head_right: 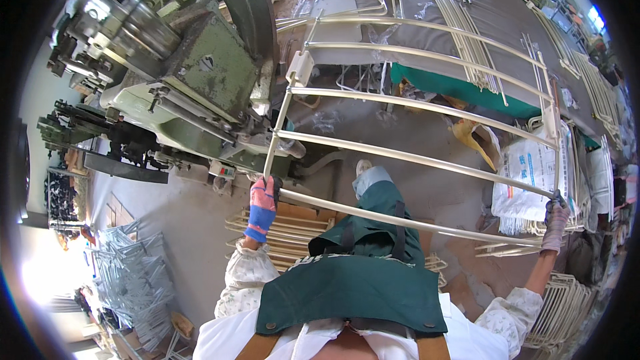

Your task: The person picks up metal frame components and inserts them into a press machine to join the pieces. They repeat this process for multiple frames, stacking the finished units on the floor.

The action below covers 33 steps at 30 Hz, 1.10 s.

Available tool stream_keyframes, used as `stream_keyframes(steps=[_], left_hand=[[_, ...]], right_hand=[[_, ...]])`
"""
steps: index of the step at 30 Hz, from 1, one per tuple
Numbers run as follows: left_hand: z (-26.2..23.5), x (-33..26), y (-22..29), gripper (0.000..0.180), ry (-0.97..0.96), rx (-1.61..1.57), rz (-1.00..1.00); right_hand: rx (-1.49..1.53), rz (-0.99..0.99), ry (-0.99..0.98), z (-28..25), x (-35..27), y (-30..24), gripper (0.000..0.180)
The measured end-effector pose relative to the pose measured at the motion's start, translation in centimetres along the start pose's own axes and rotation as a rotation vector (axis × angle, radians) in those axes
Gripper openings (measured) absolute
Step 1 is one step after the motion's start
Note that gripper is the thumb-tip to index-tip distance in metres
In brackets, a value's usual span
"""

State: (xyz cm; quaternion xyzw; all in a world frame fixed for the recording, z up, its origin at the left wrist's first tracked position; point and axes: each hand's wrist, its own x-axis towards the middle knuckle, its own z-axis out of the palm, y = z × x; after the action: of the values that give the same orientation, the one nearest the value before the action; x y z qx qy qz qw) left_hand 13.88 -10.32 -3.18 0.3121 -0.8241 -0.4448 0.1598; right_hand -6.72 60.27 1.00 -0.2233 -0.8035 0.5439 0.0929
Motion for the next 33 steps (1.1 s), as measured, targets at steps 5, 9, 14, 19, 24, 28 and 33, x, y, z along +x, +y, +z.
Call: stream_keyframes(steps=[5, 9, 14, 19, 24, 28, 33], left_hand=[[0.3, 0.0, -1.5, 0.026, -0.027, -0.140, -0.019], [0.1, -0.5, -0.9, 0.022, -0.034, -0.201, -0.080], [0.2, -0.6, 1.0, 0.021, -0.058, -0.021, -0.007], [0.1, -1.9, 0.6, 0.021, -0.002, -0.084, -0.003], [0.4, -1.4, -2.8, 0.022, 0.194, 0.665, 0.662], [0.3, -1.3, -0.8, 0.023, -0.014, 0.012, 0.149], [0.4, -0.1, 0.0, 0.015, 0.256, 0.611, 0.725]], right_hand=[[0.071, -0.037, -0.009, 0.8, -1.4, -0.9, 0.016], [0.119, 0.048, -0.091, -0.7, 0.5, 0.8, 0.007], [0.115, -0.028, -0.055, 2.2, -0.7, -1.4, 0.011], [0.083, 0.071, -0.077, 2.1, -1.2, -2.7, 0.019], [0.074, 0.074, -0.111, 2.3, -0.6, -2.2, 0.021], [0.092, 0.108, -0.132, 2.8, -0.5, -0.5, 0.027], [0.100, 0.015, -0.039, 4.0, 0.3, -0.1, 0.026]])
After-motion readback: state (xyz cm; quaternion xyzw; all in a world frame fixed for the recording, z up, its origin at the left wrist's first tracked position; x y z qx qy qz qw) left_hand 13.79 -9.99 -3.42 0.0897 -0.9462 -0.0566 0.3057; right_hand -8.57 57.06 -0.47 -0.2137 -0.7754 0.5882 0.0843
